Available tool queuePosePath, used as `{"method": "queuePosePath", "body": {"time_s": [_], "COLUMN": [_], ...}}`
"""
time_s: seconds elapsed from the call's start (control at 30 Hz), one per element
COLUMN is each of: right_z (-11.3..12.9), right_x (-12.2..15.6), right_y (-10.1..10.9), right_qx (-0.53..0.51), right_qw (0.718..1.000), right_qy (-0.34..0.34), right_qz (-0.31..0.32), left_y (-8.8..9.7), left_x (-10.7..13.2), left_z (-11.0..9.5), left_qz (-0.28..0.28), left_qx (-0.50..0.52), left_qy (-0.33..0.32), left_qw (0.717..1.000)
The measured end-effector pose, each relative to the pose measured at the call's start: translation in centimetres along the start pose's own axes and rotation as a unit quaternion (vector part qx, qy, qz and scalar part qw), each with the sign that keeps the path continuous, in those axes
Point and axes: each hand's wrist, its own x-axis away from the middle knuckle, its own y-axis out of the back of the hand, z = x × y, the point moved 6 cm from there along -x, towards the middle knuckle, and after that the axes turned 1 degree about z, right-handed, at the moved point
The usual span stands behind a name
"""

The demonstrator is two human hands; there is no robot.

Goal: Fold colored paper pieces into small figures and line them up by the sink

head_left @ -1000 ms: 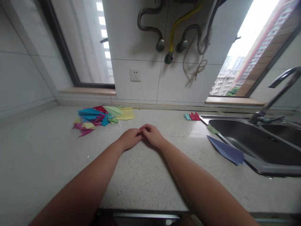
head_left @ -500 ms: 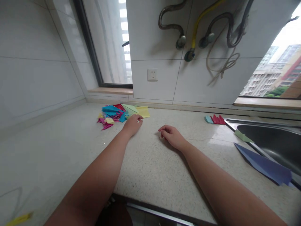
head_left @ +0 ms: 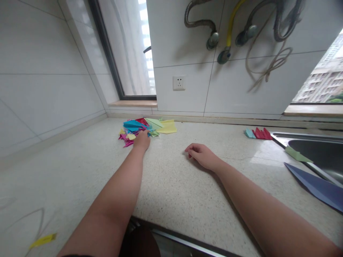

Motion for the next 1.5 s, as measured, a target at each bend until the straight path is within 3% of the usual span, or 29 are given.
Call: {"method": "queuePosePath", "body": {"time_s": [0.3,0.53,0.6,0.7,0.83,0.97,1.17,1.5], "right_z": [0.0,-0.4,-0.8,-1.3,-1.1,-0.2,0.3,1.7], "right_x": [0.1,-0.1,-0.3,-0.3,-0.1,0.0,0.0,0.8], "right_y": [-0.1,0.3,0.6,0.9,0.9,1.1,1.6,1.4], "right_qx": [0.000,-0.023,-0.034,-0.052,-0.059,-0.051,-0.069,-0.109], "right_qw": [1.000,0.999,0.996,0.990,0.988,0.987,0.982,0.966], "right_qy": [0.006,0.015,0.027,0.030,0.031,0.045,0.051,0.083], "right_qz": [0.004,-0.040,-0.076,-0.125,-0.138,-0.142,-0.170,-0.218], "left_y": [0.8,1.2,0.5,-0.8,-1.2,-1.4,-1.2,1.6], "left_x": [0.1,1.7,2.5,4.1,6.5,7.9,8.1,8.6], "left_z": [-1.4,-5.9,-7.4,-10.2,-13.7,-15.2,-15.6,-16.1], "left_qz": [-0.037,-0.046,-0.006,0.083,0.156,0.171,0.158,0.055], "left_qx": [0.039,0.158,0.287,0.444,0.488,0.517,0.527,0.475], "left_qy": [-0.039,-0.111,-0.088,-0.064,-0.124,-0.137,-0.134,-0.191], "left_qw": [0.998,0.980,0.954,0.890,0.850,0.827,0.825,0.857]}}
